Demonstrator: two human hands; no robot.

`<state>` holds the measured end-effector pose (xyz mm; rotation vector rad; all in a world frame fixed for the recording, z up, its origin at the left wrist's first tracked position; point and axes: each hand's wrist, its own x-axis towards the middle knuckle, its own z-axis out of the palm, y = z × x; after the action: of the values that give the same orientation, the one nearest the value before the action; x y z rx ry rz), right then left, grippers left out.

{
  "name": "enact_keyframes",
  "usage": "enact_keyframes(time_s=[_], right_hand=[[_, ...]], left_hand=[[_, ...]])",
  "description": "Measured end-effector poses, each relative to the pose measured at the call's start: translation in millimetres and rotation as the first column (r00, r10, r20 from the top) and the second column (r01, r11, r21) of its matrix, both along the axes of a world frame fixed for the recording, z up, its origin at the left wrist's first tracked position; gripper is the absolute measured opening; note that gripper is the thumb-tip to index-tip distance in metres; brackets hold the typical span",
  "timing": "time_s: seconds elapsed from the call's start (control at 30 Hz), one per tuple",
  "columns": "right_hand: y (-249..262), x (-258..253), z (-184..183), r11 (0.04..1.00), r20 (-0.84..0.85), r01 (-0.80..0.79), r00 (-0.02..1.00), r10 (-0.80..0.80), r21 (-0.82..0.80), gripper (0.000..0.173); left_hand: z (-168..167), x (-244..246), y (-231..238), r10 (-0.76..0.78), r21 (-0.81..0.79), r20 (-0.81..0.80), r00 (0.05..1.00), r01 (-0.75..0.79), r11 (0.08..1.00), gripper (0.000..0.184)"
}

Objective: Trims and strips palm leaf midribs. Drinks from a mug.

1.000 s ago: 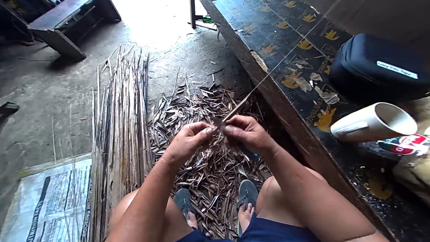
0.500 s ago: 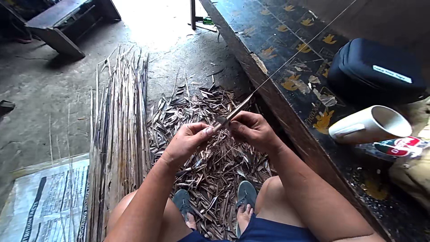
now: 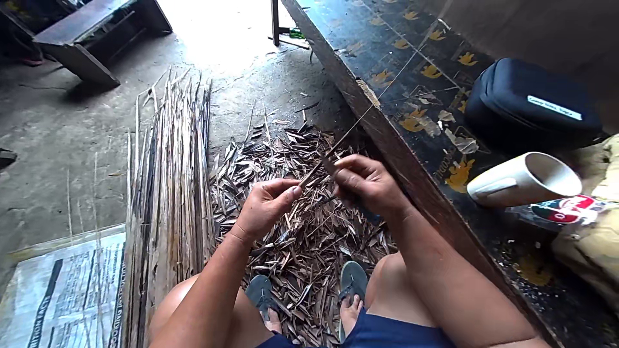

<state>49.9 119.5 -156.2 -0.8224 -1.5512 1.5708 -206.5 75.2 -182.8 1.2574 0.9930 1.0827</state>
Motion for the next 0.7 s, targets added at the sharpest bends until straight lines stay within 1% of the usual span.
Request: enact_keyframes(time_s=[0.07, 0.17, 0.23, 0.37, 0.43, 0.5, 0.57, 0.7], right_hand=[[-6.0, -12.8, -7.5, 0.988, 0.005, -0.134, 0.991, 0.135, -0.075, 0.019], [-7.3, -20.9, -11.6, 0.968, -0.057, -0.225, 0.974, 0.22, -0.111, 0.018], [-5.1, -18.4, -11.0, 0.975, -0.084, -0.209, 0.976, 0.203, -0.069, 0.018], [2.8, -3.3, -4.1, 1.0, -0.081, -0.02, 0.996, 0.02, -0.002, 0.019], [6.4, 3.2, -1.6, 1.0, -0.084, 0.024, 0.996, -0.024, 0.001, 0.02], [3.6, 1.6, -0.6, 1.0, -0.064, 0.008, 0.998, -0.009, -0.022, 0.02], [-3.7, -6.6, -1.0, 0.997, -0.034, -0.049, 0.998, 0.047, -0.067, 0.02], [-7.9, -15.2, -6.4, 0.981, -0.078, -0.142, 0.988, 0.133, -0.129, 0.016]], left_hand=[[1.3, 2.7, -0.9, 0.003, 0.068, -0.04, 0.999, -0.001, 0.998, 0.016], [4.0, 5.3, -2.8, -0.028, 0.109, -0.059, 0.998, 0.034, 0.993, 0.019], [6.2, 4.4, -3.8, -0.056, 0.096, -0.063, 0.996, 0.062, 0.994, 0.022], [5.0, 2.2, -4.7, -0.066, 0.051, -0.076, 0.995, 0.07, 0.996, 0.022], [4.0, 2.7, -4.8, -0.05, 0.041, -0.074, 0.996, 0.053, 0.998, 0.021], [3.0, 4.5, -4.8, -0.02, 0.038, -0.067, 0.998, 0.022, 0.999, 0.019], [3.2, 6.9, -4.7, 0.003, 0.041, -0.058, 0.998, 0.0, 0.999, 0.018], [6.2, 9.7, -6.2, 0.001, 0.062, -0.05, 0.999, 0.002, 0.998, 0.017]])
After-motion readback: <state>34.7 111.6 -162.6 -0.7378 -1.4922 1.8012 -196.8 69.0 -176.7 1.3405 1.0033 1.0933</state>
